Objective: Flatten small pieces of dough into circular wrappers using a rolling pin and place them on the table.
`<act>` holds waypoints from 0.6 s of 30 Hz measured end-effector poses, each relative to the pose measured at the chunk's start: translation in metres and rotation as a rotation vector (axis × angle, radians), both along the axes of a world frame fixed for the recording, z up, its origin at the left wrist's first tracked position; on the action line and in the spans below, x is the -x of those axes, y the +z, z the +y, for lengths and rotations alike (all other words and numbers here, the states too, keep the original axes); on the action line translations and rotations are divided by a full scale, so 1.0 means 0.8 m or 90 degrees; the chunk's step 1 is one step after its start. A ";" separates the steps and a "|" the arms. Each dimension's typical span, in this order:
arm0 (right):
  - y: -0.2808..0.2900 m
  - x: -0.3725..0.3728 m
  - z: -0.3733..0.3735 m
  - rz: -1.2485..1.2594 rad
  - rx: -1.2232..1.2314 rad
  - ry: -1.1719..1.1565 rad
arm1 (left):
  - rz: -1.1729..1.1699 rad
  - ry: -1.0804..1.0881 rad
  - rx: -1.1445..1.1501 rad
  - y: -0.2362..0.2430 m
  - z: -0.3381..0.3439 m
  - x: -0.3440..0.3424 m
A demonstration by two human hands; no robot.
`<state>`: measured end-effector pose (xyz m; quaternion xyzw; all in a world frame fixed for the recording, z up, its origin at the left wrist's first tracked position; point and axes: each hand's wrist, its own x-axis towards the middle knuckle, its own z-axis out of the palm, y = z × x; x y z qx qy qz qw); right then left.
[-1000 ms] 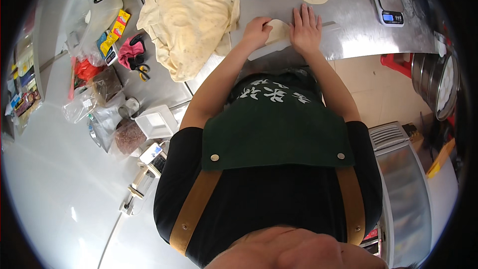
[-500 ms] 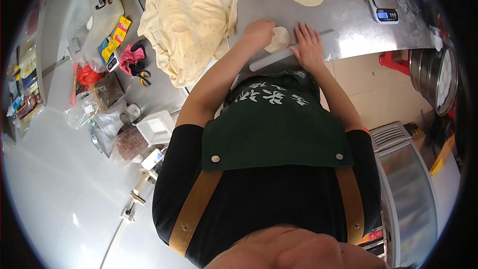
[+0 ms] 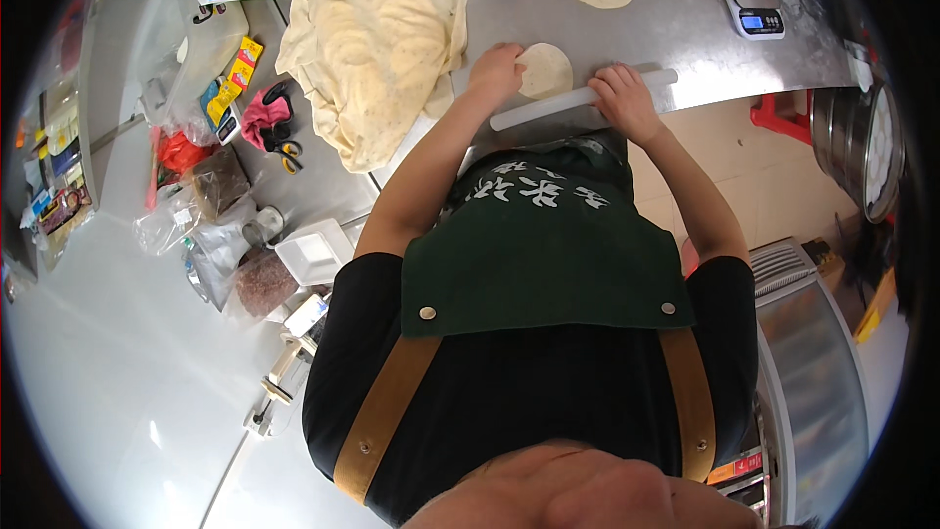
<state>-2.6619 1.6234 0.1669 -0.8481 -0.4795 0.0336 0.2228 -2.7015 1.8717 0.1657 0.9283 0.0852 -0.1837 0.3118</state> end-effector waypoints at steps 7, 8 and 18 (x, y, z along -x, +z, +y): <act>-0.012 -0.009 0.041 -0.016 0.031 -0.071 | -0.022 0.034 0.053 -0.010 0.003 0.005; -0.013 -0.009 0.057 -0.055 0.027 -0.148 | -0.011 0.050 0.066 -0.011 0.001 0.005; -0.018 -0.007 0.082 -0.092 0.034 -0.339 | -0.100 0.126 0.188 -0.031 -0.006 -0.002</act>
